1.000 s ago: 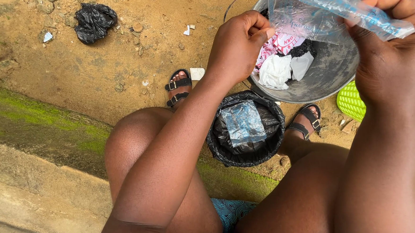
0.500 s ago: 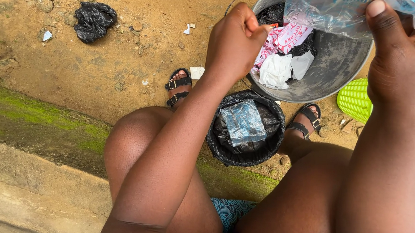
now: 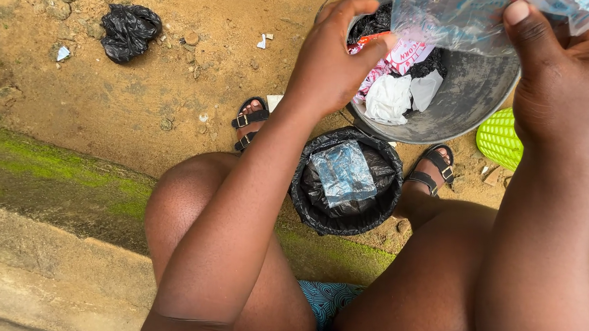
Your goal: Sorting and clearing various plastic and paper waste items into buckets.
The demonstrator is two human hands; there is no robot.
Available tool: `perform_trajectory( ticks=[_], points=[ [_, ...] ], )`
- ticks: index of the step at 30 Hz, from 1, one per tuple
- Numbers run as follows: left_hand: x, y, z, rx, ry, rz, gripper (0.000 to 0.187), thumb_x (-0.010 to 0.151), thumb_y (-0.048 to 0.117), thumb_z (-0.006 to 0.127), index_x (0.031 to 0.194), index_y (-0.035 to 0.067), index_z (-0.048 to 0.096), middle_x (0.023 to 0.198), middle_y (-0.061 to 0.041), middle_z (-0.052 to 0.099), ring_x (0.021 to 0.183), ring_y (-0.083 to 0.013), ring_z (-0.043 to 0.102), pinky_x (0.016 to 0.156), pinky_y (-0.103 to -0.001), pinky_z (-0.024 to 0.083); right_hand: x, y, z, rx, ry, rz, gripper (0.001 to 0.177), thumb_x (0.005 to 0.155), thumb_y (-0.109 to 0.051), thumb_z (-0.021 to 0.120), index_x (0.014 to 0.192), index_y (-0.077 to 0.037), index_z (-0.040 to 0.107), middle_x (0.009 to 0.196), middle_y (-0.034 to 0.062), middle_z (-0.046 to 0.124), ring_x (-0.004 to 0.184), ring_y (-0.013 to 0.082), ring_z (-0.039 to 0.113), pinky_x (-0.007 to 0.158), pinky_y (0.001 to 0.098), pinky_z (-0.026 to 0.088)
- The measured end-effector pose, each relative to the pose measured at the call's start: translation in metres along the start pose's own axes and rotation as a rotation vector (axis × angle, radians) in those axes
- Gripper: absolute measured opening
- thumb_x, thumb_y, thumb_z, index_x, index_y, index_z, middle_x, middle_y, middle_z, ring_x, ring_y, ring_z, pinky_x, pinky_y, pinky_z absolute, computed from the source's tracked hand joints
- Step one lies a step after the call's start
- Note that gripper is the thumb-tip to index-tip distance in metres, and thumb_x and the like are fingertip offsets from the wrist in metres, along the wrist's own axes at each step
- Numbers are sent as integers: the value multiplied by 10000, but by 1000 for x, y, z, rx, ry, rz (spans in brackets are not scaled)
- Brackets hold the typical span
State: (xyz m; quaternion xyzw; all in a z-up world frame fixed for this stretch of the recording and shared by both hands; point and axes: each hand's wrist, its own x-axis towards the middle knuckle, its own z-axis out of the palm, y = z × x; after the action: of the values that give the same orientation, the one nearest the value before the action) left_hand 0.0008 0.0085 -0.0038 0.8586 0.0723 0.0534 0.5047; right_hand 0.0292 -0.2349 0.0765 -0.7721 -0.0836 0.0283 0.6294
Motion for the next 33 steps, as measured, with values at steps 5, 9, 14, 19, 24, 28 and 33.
perform_trajectory(
  ticks=[5,9,14,19,24,28,33],
  points=[
    [0,-7,12,-292,-115,29,334,877,278,858,1057,53,689,1035,-78,710,975,-184,663,898,-332,553,2,-3,2,82,-93,-28,72,1121,32,687,1125,-21,637,1030,51,719,898,125,661,856,250,547],
    [1,4,4,-341,-180,-94,192,919,215,807,931,60,695,821,-12,728,759,-113,648,733,-295,550,1,-12,7,-42,-78,-31,161,1096,76,755,1065,-9,621,1048,33,703,961,111,695,914,247,584],
    [1,6,0,-231,-107,-101,111,974,160,725,995,64,674,804,-3,719,725,-87,677,697,-288,560,2,-10,8,-78,-63,36,135,1060,85,752,1064,-2,648,1017,34,694,931,93,672,892,228,564],
    [1,-3,12,-424,-128,-7,324,944,130,719,1234,72,587,1137,-45,680,932,-102,676,836,-291,582,1,-11,6,-81,-110,-24,153,1093,49,774,1045,1,638,1004,33,706,918,95,675,863,230,541],
    [0,3,15,-697,-192,29,439,953,154,800,1310,67,562,1263,-85,638,1031,-116,621,912,-306,594,0,-16,8,-16,-78,58,66,1098,22,738,1119,11,676,1035,33,715,933,92,657,852,224,504],
    [0,11,9,-610,-185,-71,211,1005,198,762,1135,36,728,1000,-59,730,895,-99,639,840,-302,564,1,-25,13,-23,-138,68,72,1087,-20,700,1150,-25,666,1043,3,710,953,66,663,903,216,545],
    [0,10,15,-532,-160,-46,219,1046,211,637,1127,50,761,970,-24,808,902,-91,706,861,-296,575,-2,-9,2,-82,-201,77,71,1156,22,706,1127,6,644,1025,37,698,935,85,653,883,224,537]
  ],
)
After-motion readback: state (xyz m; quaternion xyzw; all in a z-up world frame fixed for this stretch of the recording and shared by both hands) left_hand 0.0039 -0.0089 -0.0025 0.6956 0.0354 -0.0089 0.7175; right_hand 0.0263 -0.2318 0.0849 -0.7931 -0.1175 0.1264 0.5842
